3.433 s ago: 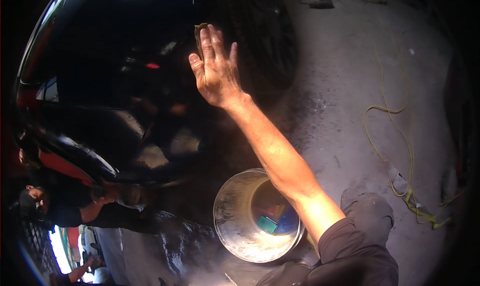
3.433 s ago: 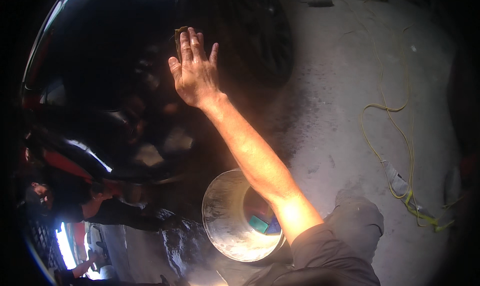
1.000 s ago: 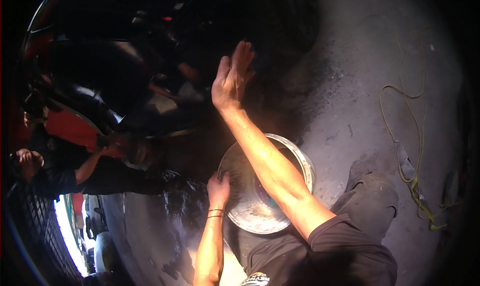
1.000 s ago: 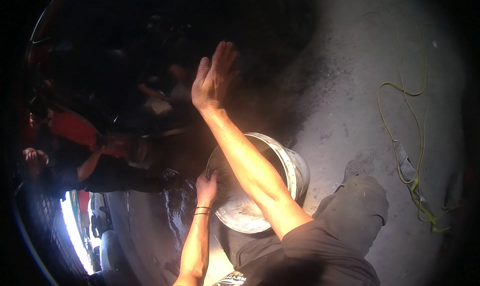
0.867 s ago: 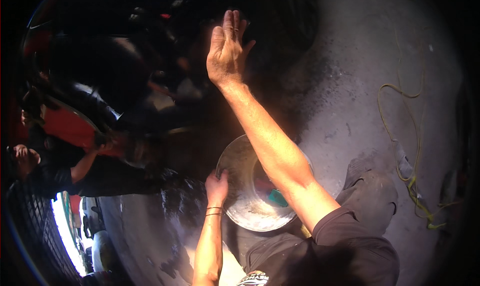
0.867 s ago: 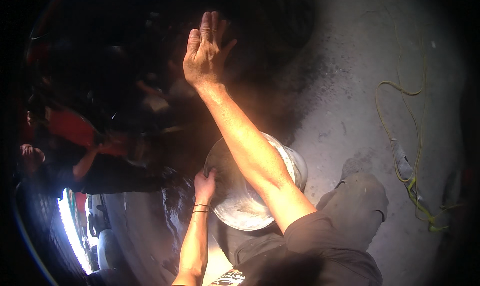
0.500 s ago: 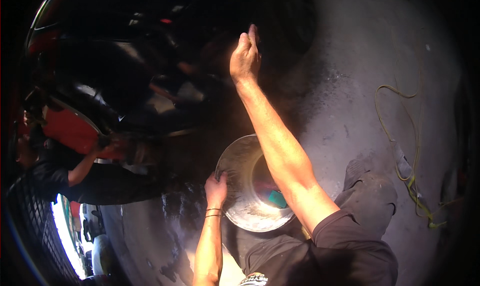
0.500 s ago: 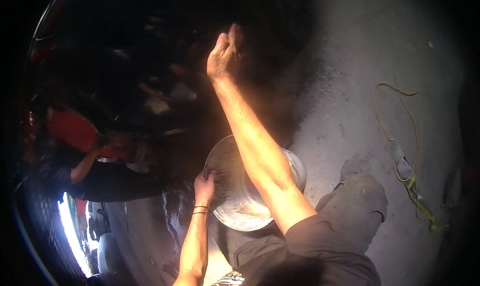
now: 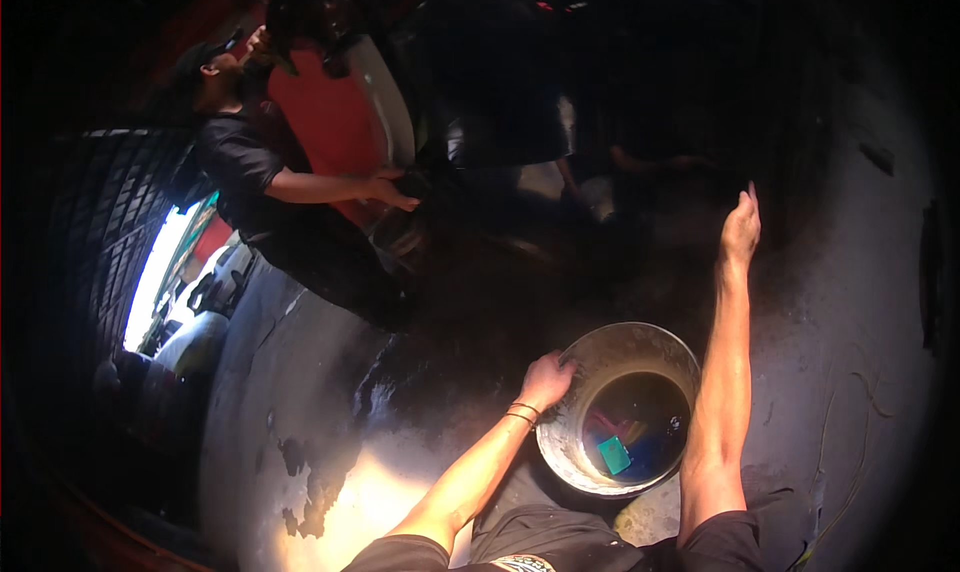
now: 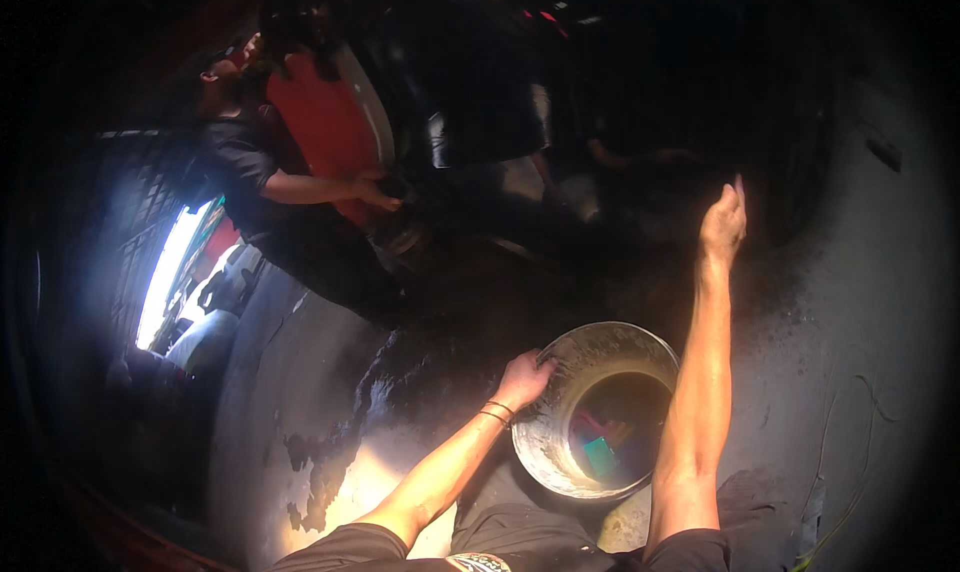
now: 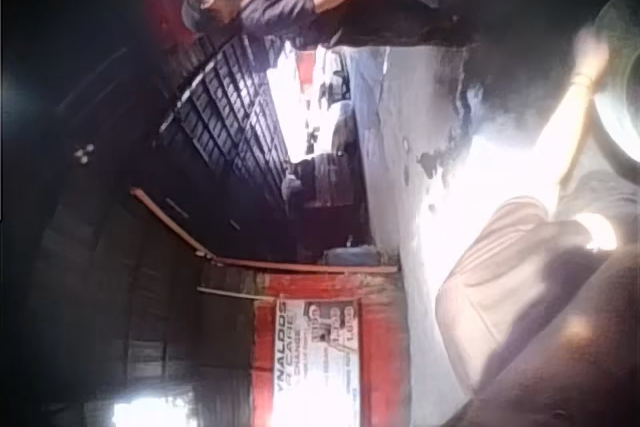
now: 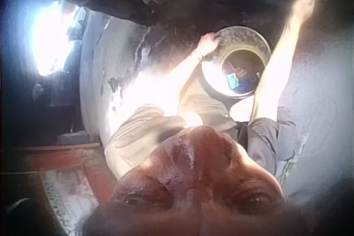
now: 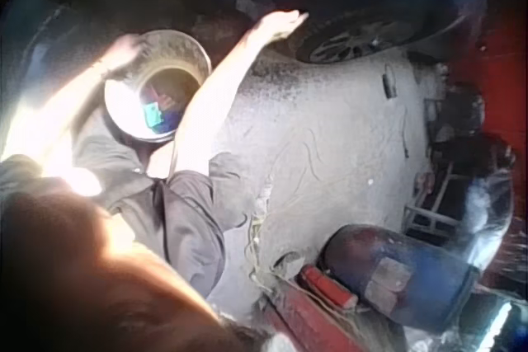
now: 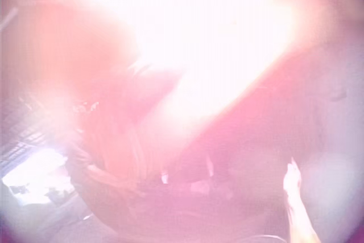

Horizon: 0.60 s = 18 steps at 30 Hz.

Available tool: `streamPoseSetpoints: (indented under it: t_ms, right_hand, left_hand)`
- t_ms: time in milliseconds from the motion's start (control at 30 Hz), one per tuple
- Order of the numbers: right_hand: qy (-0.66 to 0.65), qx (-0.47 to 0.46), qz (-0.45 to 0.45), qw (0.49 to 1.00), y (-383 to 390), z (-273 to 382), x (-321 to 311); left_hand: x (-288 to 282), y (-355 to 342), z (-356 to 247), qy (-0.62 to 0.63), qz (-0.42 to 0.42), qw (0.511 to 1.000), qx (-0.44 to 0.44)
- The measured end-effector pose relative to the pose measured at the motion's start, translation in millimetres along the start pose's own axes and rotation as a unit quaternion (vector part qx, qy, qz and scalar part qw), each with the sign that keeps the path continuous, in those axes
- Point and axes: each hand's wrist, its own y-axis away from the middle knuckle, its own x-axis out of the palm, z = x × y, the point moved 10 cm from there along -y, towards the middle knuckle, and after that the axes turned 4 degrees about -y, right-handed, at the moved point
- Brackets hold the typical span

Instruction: The person dips sandpaper into a bucket of water and sands the exterior panel of a car, touching and wiping the surface by hand.

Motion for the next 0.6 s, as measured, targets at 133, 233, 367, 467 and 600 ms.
streamPoseSetpoints:
  t_ms: [133, 233, 367, 467, 600]
  right_hand:
    - [0.044, -0.081, 0.021, 0.995, 63.7, 60.0, -2.4]
    - [-0.004, -0.066, 0.289, 0.955, 142.2, 99.9, 48.0]
    - [0.165, -0.048, 0.618, 0.767, 268.0, 38.9, 72.5]
    - [0.414, -0.085, 0.700, 0.575, 311.2, -88.4, 24.7]
    - [0.573, 0.076, 0.727, 0.369, 337.0, -146.4, -22.0]
  left_hand:
    - [-3.5, 7.6, 6.2, 0.021, 0.021, 0.999, -0.015]
    - [-16.8, 16.5, -3.1, 0.060, -0.024, 0.997, 0.040]
    - [-22.2, 22.2, -8.5, 0.106, -0.033, 0.991, 0.075]
    - [-22.0, 19.6, -31.8, 0.090, -0.047, 0.989, 0.106]
    - [-40.4, 40.8, -49.4, 0.087, -0.076, 0.980, 0.162]
